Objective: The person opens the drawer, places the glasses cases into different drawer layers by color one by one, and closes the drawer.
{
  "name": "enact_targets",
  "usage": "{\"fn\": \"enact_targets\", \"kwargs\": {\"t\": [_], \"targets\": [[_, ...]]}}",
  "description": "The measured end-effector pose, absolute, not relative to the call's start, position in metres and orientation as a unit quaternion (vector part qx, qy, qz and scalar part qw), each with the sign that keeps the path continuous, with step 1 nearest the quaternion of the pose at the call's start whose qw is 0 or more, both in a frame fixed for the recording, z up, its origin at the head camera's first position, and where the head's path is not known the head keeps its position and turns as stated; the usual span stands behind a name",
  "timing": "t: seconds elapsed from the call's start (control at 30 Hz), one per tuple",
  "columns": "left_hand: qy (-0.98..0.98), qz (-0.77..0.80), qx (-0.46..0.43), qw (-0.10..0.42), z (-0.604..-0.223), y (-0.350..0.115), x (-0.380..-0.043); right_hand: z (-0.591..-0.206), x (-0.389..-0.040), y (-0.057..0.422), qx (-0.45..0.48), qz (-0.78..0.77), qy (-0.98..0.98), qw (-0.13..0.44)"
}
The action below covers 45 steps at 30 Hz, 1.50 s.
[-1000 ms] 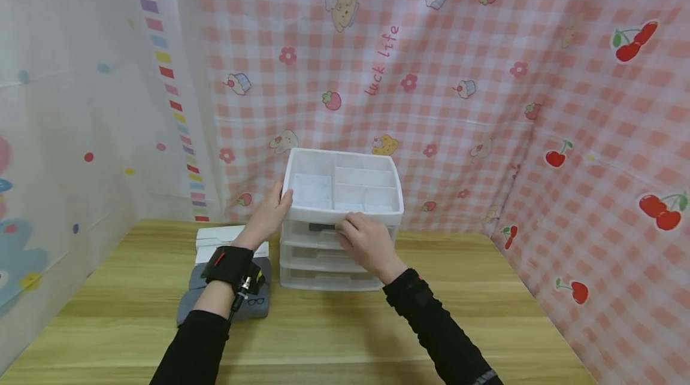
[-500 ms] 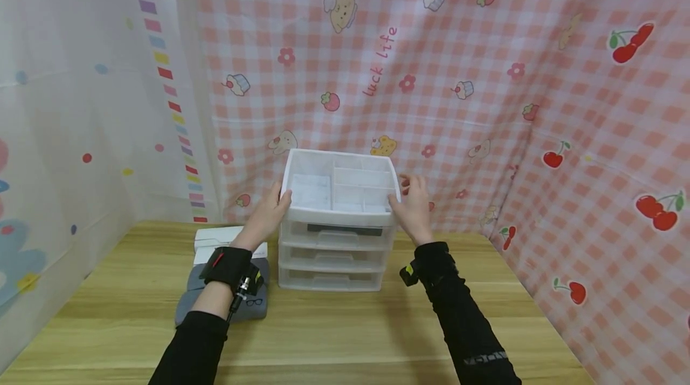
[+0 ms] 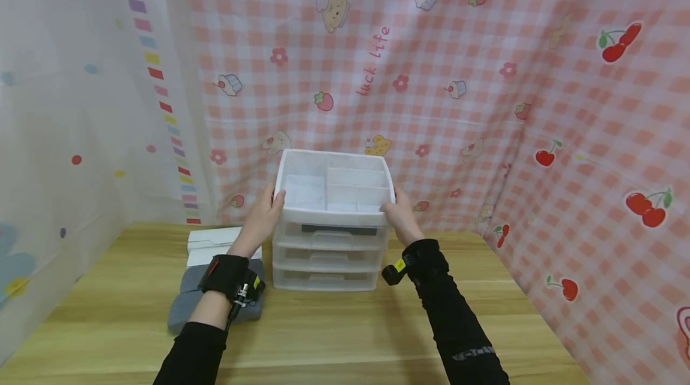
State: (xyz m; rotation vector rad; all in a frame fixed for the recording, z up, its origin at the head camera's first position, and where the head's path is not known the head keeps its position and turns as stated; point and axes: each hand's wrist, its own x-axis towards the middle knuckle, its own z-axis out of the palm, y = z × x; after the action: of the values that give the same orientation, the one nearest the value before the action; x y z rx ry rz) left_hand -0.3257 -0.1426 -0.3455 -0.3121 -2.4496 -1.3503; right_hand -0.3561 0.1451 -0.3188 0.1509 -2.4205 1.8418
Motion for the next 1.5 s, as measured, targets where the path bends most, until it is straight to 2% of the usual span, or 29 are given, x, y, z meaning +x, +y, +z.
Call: {"fn": "enact_targets", "kwargs": {"t": [0.23,0.4,0.6,0.7,0.8,0.97,1.3,1.5], "targets": [[-0.829,-0.511,-0.014,0.228,-0.354,-0.125,-0.299,-0.32,-0.355,0.141,0.052,0.601,-0.796,0.052],[-0.791,-0.553,0.018,0.262,-0.367,-0.111,-0.276,-0.319,-0.354,0.141,0.045,0.599,-0.798,0.054],[-0.781,-0.553,0.042,0.288,-0.387,-0.101,-0.264,-0.32,-0.354,0.143,0.045,0.596,-0.8,0.054],[-0.785,-0.548,0.062,0.281,-0.397,-0.097,-0.261,-0.32,-0.354,0.144,0.043,0.594,-0.802,0.054],[-0.789,-0.558,0.08,0.243,-0.405,-0.093,-0.259,-0.321,-0.354,0.144,0.043,0.592,-0.803,0.055],[-0.762,-0.625,0.101,0.134,-0.419,-0.083,-0.255,-0.323,-0.354,0.143,0.045,0.599,-0.797,0.058],[-0.584,-0.809,0.052,-0.041,-0.445,-0.063,-0.25,-0.326,-0.353,0.142,0.037,0.6,-0.795,0.075],[-0.417,-0.902,0.048,-0.104,-0.444,-0.051,-0.253,-0.326,-0.353,0.141,0.034,0.604,-0.792,0.077]]}}
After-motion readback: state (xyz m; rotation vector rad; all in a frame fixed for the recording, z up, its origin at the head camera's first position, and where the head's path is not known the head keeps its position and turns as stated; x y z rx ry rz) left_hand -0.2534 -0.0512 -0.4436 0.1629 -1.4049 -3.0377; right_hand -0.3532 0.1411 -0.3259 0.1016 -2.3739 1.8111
